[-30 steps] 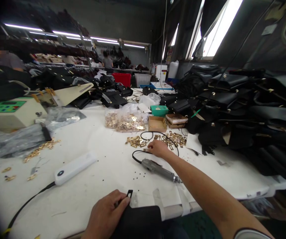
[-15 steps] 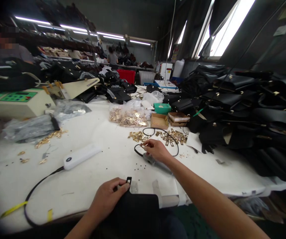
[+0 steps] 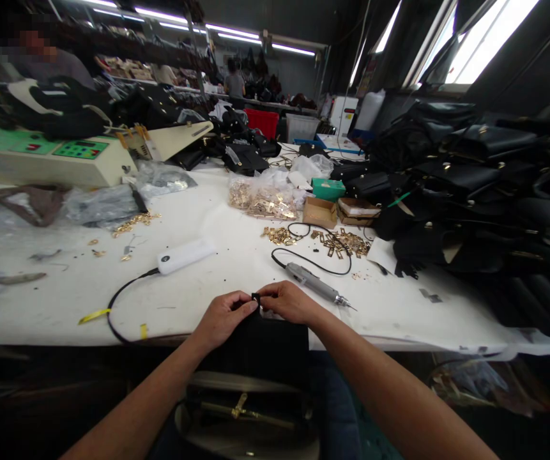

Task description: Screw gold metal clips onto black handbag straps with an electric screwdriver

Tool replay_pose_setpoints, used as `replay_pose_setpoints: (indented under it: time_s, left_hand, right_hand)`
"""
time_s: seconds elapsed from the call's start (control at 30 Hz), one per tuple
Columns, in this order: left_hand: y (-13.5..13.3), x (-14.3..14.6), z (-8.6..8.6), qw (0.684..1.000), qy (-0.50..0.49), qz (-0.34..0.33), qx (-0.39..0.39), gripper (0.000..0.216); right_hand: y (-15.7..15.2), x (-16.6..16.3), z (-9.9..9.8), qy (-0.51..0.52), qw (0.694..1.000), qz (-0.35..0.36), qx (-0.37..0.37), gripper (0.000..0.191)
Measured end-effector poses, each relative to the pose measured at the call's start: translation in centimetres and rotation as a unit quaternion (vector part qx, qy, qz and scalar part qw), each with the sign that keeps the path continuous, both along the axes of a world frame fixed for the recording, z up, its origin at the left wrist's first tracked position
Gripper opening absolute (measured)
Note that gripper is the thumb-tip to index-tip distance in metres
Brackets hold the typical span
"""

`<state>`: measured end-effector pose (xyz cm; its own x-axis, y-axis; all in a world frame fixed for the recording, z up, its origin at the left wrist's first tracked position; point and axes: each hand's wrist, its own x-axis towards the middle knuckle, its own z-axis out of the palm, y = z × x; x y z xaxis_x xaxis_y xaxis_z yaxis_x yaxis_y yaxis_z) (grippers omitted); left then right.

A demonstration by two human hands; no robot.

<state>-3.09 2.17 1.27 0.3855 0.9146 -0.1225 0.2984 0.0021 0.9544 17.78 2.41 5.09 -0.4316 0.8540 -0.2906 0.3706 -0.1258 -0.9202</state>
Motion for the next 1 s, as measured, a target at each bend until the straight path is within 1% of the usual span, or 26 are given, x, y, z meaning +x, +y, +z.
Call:
replay_pose_setpoints:
  time_s: [0.07,0.13,0.23,0.33,0.43,0.5,0.67,0.9,1.0]
  left_hand:
    - [0.0,0.0,0.0,1.0,-0.003,-0.002,0.003,0.035]
    - [0.1,-0.1,0.1,1.0,-0.005,-0.007,0.005,0.034]
    - [0.3,-0.1,0.2,1.0,-0.006,-0.015,0.007,0.033]
    - [0.3,-0.1,0.2,1.0,-0.007,-0.018,0.008,0.033]
    - [0.3,-0.1,0.1,1.0,-0.01,-0.015,0.012,0.034]
    - [0.3,0.0,0.0,1.0,-0.012,-0.01,0.014,0.035]
    - [0.3,0.1,-0.2,1.0,-0.004,-0.002,0.012,0.037]
    - [0.3,0.0,-0.5,1.0,0.007,0.003,0.021,0.036]
    - [0.2,0.0,-0.6,1.0,0.009,0.006,0.023,0.036]
  right_hand:
    - [0.0,0.1,0.6,-0.027,0.999,0.021,0.035,0.028]
    - [0.2,0.1,1.1,-0.047,0.997,0.038,0.054,0.029]
    - [0.6,-0.1,1.0,-0.027,0.997,0.052,0.04,0.031]
    - [1.0,-0.5,0.0,0.003,0.999,0.019,0.03,0.031]
    - [0.9,-0.7,-0.9,0.03,0.999,-0.033,0.026,0.026]
    - [0.7,-0.7,-1.2,0.053,0.997,-0.056,0.012,0.021]
    - [0.2,-0.3,-0.8,0.065,0.995,-0.07,-0.002,0.016]
    - [0.0,-0.4,0.3,0.053,0.996,-0.069,-0.023,0.019]
    - [0.0,-0.5,0.5,0.026,0.998,-0.064,0.002,0.023]
